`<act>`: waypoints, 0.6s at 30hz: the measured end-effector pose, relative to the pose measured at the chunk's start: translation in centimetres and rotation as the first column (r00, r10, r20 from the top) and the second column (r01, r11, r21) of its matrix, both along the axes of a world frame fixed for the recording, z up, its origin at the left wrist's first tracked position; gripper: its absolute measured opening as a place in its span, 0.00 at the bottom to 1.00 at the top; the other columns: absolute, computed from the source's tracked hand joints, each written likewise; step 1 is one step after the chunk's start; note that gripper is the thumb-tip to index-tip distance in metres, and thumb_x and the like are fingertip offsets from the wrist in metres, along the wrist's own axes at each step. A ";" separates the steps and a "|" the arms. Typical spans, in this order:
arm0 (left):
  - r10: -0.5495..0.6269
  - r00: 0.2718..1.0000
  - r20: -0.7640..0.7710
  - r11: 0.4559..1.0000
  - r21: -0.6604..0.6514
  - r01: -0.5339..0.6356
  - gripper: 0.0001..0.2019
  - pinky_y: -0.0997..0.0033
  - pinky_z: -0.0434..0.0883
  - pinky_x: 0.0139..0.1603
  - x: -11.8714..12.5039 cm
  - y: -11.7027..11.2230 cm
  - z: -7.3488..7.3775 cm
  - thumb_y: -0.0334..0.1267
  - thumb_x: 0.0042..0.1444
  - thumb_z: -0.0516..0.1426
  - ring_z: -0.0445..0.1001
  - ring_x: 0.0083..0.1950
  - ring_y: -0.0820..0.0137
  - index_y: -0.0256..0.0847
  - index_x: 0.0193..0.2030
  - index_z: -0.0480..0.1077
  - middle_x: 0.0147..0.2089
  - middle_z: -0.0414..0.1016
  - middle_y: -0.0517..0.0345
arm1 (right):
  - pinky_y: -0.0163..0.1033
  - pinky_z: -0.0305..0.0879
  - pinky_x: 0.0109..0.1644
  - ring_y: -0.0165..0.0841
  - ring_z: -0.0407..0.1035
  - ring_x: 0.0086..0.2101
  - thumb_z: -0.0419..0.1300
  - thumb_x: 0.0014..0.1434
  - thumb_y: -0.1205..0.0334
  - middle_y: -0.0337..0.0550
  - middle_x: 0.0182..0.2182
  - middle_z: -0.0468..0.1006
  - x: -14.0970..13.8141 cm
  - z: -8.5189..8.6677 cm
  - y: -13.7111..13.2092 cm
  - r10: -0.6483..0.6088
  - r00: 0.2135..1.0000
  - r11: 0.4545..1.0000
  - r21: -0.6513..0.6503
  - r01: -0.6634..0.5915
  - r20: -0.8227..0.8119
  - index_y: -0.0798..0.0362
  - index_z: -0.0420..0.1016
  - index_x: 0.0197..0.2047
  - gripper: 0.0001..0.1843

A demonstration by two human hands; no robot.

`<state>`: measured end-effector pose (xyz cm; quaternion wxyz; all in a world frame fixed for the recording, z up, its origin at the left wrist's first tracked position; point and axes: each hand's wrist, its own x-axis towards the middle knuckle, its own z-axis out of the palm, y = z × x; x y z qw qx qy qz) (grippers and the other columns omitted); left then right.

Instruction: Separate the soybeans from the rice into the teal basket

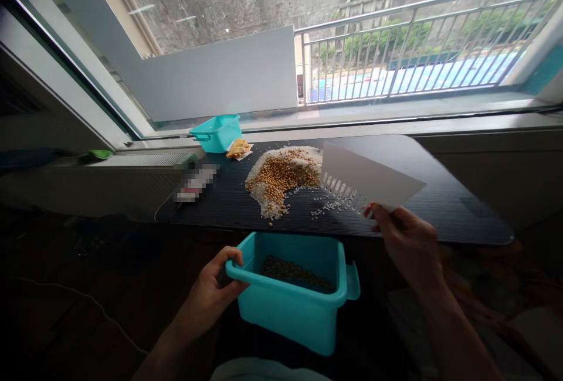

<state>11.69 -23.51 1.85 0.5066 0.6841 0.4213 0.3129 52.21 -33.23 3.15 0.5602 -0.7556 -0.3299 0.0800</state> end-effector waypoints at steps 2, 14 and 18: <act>-0.031 0.999 -0.019 0.999 -0.032 0.030 0.19 0.63 0.78 0.54 -0.1 0.1 0.6 0.55 0.68 0.79 0.75 0.45 0.59 0.49 0.43 0.78 0.41 0.74 0.63 | 0.51 0.83 0.36 0.52 0.88 0.31 0.76 0.62 0.18 0.45 0.26 0.90 -1.1 -1.2 -0.5 0.015 1.000 1.000 0.001 -0.015 -0.014 0.41 0.95 0.36 0.33; 0.006 1.000 -0.010 0.999 -0.044 -0.007 0.18 0.64 0.77 0.54 0.3 -0.6 0.9 0.53 0.68 0.77 0.75 0.47 0.59 0.49 0.43 0.76 0.42 0.75 0.64 | 0.53 0.82 0.39 0.55 0.88 0.33 0.77 0.54 0.20 0.51 0.26 0.90 1.0 0.0 -1.0 -0.060 0.998 0.993 -0.102 0.064 0.035 0.43 0.90 0.32 0.32; -0.001 1.000 0.005 0.999 -0.044 0.001 0.20 0.62 0.77 0.54 0.4 -0.3 0.7 0.55 0.64 0.78 0.75 0.47 0.58 0.49 0.42 0.75 0.42 0.74 0.63 | 0.51 0.84 0.39 0.51 0.88 0.32 0.77 0.56 0.16 0.47 0.25 0.88 1.6 1.3 -0.3 -0.006 0.999 0.998 -0.069 0.009 0.036 0.41 0.88 0.31 0.35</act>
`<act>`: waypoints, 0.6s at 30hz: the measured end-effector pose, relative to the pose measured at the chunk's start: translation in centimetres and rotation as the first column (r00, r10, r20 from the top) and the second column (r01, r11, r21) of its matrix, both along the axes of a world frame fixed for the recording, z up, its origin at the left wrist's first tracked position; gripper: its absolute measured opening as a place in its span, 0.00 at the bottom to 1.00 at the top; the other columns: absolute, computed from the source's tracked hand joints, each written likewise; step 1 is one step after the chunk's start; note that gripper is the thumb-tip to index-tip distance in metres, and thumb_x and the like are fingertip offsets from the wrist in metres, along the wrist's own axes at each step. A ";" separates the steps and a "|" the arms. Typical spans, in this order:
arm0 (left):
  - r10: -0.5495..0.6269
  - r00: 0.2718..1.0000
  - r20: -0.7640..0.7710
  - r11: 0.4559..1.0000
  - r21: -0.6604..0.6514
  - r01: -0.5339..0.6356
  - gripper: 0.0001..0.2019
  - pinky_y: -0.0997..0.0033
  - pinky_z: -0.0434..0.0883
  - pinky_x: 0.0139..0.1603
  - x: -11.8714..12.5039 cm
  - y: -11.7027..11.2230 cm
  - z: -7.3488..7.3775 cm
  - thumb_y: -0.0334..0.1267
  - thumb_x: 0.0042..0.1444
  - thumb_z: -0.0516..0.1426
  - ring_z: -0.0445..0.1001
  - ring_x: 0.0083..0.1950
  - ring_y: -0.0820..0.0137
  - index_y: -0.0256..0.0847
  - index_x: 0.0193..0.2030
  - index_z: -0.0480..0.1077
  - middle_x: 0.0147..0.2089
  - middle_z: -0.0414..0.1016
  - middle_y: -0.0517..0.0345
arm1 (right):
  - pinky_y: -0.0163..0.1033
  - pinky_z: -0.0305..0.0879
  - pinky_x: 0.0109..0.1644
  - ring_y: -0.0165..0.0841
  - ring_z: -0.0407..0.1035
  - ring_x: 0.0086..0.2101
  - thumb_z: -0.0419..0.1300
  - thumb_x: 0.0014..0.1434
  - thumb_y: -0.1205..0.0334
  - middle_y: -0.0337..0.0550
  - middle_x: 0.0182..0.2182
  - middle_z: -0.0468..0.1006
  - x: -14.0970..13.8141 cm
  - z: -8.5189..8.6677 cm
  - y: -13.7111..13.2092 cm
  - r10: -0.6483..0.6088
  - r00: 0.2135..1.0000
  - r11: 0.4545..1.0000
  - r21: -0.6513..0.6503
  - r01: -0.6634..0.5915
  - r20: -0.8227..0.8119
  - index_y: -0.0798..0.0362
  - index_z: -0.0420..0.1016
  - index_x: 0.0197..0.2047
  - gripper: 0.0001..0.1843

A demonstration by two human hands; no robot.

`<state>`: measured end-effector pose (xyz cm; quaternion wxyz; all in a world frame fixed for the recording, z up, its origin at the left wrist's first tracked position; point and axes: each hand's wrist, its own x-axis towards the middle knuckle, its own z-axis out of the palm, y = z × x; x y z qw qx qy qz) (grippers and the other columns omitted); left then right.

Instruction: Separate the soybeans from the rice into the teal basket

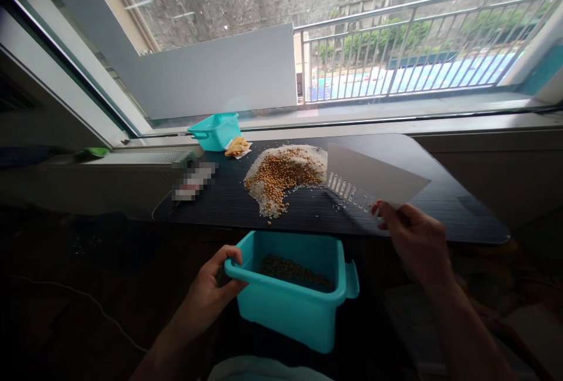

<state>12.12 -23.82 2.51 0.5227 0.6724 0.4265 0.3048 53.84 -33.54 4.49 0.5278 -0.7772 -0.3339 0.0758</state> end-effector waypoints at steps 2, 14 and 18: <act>0.004 1.000 0.002 1.000 -0.010 -0.004 0.20 0.62 0.76 0.54 0.0 0.1 0.1 0.56 0.63 0.77 0.75 0.47 0.57 0.49 0.42 0.75 0.42 0.74 0.63 | 0.50 0.85 0.38 0.48 0.86 0.30 0.77 0.57 0.12 0.47 0.28 0.91 -0.8 -0.2 0.7 0.080 0.997 0.995 0.062 -0.079 -0.015 0.42 0.91 0.33 0.39; 0.013 1.000 0.010 1.000 0.012 -0.013 0.18 0.63 0.77 0.54 -0.2 0.0 -1.0 0.54 0.65 0.77 0.76 0.48 0.57 0.49 0.43 0.76 0.44 0.75 0.61 | 0.48 0.87 0.34 0.40 0.82 0.28 0.76 0.55 0.04 0.47 0.34 0.94 -2.4 0.2 3.1 0.396 0.917 0.917 0.068 -0.392 -0.054 0.42 0.96 0.36 0.46; 0.005 1.000 0.012 1.000 0.007 -0.005 0.17 0.64 0.77 0.54 -0.2 0.1 -1.1 0.53 0.66 0.76 0.75 0.47 0.59 0.49 0.44 0.77 0.43 0.74 0.63 | 0.51 0.90 0.37 0.41 0.82 0.28 0.77 0.57 0.05 0.48 0.36 0.94 -2.4 0.5 2.8 0.388 0.920 0.921 0.056 -0.385 -0.053 0.41 0.97 0.37 0.44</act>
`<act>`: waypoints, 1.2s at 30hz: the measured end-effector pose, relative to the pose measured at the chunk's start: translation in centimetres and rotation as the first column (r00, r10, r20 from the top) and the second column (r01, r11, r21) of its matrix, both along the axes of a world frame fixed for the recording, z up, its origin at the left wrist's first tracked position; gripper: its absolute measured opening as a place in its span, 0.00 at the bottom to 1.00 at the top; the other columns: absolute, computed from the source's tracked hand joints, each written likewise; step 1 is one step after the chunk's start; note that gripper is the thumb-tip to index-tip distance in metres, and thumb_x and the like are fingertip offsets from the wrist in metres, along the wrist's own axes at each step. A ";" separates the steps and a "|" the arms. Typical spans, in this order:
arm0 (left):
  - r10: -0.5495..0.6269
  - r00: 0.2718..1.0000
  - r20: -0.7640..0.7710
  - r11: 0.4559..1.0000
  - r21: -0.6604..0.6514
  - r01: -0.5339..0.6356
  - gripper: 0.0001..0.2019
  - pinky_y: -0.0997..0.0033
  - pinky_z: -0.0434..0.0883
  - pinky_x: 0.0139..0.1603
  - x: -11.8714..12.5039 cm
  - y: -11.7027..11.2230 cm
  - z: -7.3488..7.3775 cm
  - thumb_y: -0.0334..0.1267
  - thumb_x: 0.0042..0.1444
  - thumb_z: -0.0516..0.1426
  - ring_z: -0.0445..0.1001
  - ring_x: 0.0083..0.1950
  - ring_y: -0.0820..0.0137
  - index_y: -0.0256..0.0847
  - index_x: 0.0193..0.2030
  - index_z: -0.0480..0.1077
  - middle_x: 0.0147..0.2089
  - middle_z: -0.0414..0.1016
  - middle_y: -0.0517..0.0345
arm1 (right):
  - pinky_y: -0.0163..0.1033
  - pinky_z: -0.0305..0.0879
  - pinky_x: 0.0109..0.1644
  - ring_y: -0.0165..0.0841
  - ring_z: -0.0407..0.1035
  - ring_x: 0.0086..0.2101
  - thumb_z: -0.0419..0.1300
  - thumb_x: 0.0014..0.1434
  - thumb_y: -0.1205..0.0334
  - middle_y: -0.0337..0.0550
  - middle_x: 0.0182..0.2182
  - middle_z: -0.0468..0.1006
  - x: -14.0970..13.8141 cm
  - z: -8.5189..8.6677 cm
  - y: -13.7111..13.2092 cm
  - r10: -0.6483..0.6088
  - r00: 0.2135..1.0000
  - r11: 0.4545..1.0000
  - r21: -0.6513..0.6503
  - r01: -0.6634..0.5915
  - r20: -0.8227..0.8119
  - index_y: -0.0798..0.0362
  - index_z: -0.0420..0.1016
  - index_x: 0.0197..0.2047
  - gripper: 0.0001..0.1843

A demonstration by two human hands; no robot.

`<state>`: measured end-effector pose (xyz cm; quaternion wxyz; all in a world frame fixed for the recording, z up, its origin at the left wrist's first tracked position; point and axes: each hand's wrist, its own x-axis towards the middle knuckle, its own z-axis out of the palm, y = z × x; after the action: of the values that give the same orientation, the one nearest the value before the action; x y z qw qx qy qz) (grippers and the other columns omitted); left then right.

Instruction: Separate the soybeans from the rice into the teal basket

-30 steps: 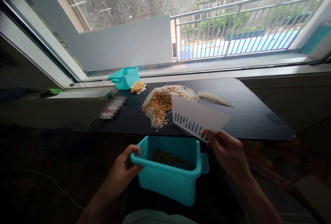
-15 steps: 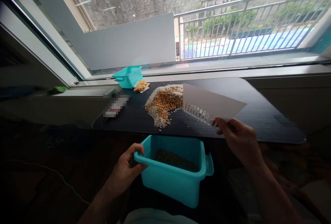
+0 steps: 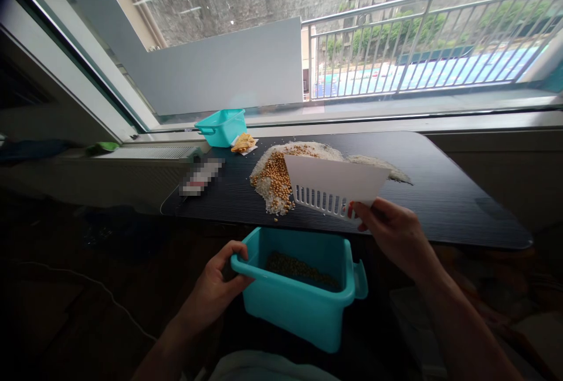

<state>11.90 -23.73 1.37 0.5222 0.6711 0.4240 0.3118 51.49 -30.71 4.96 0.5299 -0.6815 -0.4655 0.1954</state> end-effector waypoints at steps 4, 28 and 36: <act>-0.007 1.000 -0.004 1.000 -0.011 0.007 0.18 0.64 0.77 0.54 0.1 0.0 0.7 0.53 0.64 0.78 0.75 0.47 0.59 0.49 0.44 0.76 0.43 0.74 0.63 | 0.50 0.87 0.36 0.41 0.81 0.29 0.76 0.56 0.05 0.48 0.34 0.93 -0.7 0.1 0.9 0.016 1.000 1.000 0.016 -0.015 -0.007 0.42 0.95 0.36 0.45; -0.011 1.000 0.000 0.997 -0.074 0.011 0.19 0.63 0.78 0.52 0.6 0.0 2.7 0.52 0.59 0.77 0.77 0.47 0.57 0.49 0.41 0.74 0.41 0.72 0.64 | 0.51 0.86 0.35 0.44 0.83 0.27 0.72 0.48 -0.04 0.49 0.32 0.93 -2.5 1.4 -0.1 0.020 1.000 0.999 -0.051 -0.021 -0.004 0.42 0.95 0.33 0.53; -0.018 1.000 -0.016 0.996 -0.085 0.016 0.17 0.64 0.78 0.51 0.5 0.0 3.2 0.50 0.58 0.76 0.74 0.45 0.59 0.49 0.42 0.74 0.39 0.70 0.65 | 0.51 0.88 0.36 0.47 0.84 0.29 0.79 0.52 0.04 0.46 0.28 0.90 -2.6 0.6 -1.3 0.027 0.995 0.999 -0.039 -0.031 -0.092 0.41 0.98 0.37 0.45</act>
<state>12.43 -23.76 4.61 0.5494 0.6544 0.4355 0.2834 48.93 -32.01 5.60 0.5340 -0.6754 -0.4465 0.2436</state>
